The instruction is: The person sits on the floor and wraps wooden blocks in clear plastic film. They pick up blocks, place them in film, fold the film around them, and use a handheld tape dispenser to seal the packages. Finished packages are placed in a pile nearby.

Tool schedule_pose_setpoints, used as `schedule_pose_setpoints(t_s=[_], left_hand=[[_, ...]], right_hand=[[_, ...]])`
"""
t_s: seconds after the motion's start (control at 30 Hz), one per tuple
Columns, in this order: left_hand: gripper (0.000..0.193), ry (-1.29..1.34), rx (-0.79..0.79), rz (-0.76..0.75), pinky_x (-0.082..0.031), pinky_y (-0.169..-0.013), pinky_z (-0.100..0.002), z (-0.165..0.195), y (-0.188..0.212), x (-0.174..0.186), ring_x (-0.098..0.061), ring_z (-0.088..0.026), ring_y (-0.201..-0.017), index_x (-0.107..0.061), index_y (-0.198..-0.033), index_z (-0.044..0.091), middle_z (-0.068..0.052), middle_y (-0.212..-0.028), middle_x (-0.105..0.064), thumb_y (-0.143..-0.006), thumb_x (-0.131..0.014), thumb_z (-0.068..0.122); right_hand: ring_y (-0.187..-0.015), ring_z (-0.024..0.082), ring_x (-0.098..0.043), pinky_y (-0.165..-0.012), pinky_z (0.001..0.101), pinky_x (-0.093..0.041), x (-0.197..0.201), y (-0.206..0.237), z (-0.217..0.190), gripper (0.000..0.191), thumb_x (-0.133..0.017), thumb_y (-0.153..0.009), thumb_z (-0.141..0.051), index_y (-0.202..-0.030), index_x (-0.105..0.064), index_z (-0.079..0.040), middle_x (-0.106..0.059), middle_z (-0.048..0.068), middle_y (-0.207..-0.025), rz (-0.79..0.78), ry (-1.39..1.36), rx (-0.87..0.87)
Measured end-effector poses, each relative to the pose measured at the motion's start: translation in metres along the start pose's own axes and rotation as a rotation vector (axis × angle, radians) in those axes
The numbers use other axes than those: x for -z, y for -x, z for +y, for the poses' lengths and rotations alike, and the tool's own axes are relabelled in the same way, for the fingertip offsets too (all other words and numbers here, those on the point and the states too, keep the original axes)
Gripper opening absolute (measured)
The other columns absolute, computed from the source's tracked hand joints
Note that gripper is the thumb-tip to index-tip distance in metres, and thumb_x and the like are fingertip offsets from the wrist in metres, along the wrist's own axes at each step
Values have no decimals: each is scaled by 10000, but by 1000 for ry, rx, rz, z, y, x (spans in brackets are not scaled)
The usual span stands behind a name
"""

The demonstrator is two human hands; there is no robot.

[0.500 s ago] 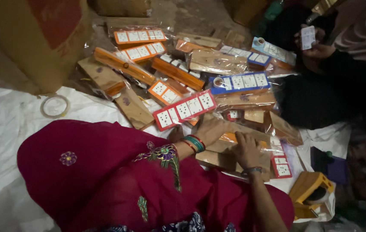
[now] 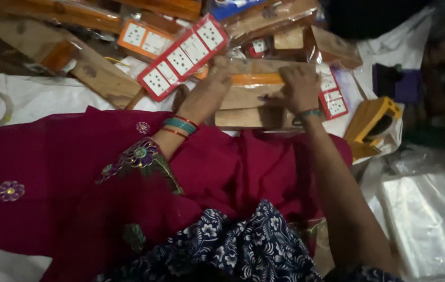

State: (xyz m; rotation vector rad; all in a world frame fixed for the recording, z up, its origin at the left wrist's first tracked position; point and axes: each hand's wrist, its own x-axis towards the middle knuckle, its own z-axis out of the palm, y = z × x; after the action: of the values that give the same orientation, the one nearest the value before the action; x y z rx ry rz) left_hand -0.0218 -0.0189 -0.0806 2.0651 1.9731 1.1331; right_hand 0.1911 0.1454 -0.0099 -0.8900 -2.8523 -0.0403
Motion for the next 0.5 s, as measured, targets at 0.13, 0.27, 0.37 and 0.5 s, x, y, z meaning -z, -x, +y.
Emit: schedule_pose_setpoints(t_s=[0.13,0.27,0.37,0.5], left_hand=[[141,-36,2,209,-501,-959,-484,7,9,-10,-600,-387,-1065,-679,-1003,-17,-195,-1119,-640,-914,-598,56],[104,-224,16,174,-468,-974,-515,6,6,-17,-591,-393,-1056,-655,-923,13,-212,-1103,-629,-859,-612,82],[73,-212,-41,249,-487,-991,-480,10,11,-21,-593,-374,-1086,-638,-912,29,-193,-1082,-596,-867,-606,75],[81,-171,-9,276,-520,-949,-436,17,17,-18,-578,-371,-1054,-635,-900,22,-177,-1041,-574,-863,-631,94]], right_hand=[[-1416,386,-399,-1003,792,-236,-10,10,40,792,-844,-786,-393,-1482,-522,-194,-567,92,-1453,-51,-43,-236],[-1277,389,-565,-1018,415,-477,-1,48,100,915,-809,-774,-383,-1545,-440,-58,-516,189,-1531,198,-581,-208],[-1096,366,-642,-938,471,-519,33,105,152,682,-832,-848,-368,-1346,-576,20,-665,235,-1270,371,-309,-384],[-970,292,-691,-808,426,-545,46,190,192,501,-738,-907,-347,-1274,-620,-28,-709,182,-1105,576,-559,-897]])
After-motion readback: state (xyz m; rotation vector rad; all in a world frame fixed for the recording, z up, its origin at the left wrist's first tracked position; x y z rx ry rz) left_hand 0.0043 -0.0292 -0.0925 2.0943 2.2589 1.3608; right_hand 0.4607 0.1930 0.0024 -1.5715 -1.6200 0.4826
